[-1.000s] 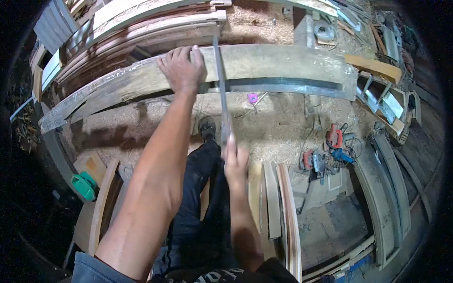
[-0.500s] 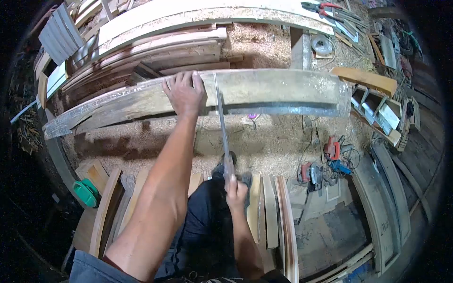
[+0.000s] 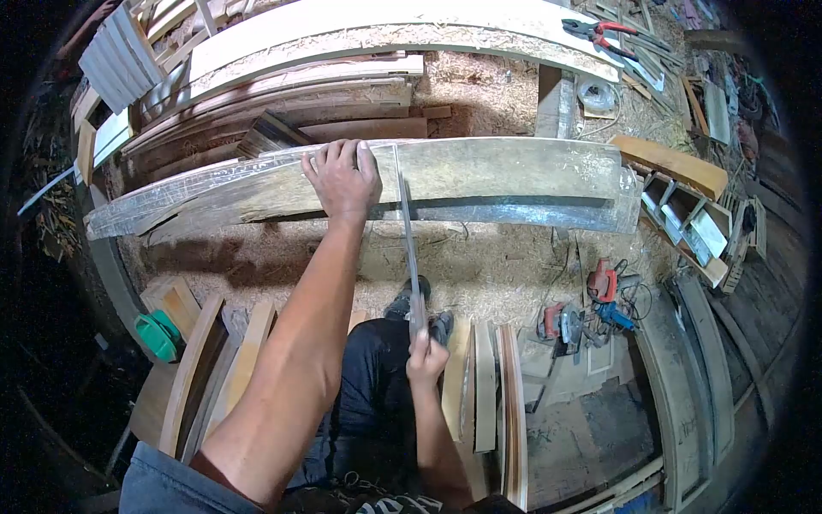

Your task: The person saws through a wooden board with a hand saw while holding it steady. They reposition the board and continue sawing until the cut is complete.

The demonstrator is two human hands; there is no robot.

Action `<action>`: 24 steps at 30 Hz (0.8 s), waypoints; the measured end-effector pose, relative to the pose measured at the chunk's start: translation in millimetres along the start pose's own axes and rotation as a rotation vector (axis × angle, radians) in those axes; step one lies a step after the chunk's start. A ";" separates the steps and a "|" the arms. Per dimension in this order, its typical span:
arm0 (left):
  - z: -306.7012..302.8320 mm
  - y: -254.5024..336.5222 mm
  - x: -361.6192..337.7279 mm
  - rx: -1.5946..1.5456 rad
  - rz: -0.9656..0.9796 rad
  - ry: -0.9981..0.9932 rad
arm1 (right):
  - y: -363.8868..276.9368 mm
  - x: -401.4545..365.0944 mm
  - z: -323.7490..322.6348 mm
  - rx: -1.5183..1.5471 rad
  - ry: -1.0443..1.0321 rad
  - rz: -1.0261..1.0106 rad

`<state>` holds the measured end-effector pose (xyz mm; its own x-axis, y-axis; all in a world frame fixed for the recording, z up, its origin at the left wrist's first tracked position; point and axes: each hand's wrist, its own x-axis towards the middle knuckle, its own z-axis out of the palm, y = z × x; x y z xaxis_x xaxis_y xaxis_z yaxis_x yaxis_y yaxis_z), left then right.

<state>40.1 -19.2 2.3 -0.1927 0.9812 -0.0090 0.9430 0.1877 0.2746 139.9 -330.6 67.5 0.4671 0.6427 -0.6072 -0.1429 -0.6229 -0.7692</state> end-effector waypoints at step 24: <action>0.8 -2.2 1.8 -0.017 -0.017 -0.051 | -29.0 19.5 12.2 -0.093 0.063 -0.014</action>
<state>37.9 -17.9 0.9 -0.1943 0.9789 -0.0629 0.9348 0.2042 0.2907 142.5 -294.5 75.6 0.5226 0.6242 -0.5807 -0.0555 -0.6548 -0.7537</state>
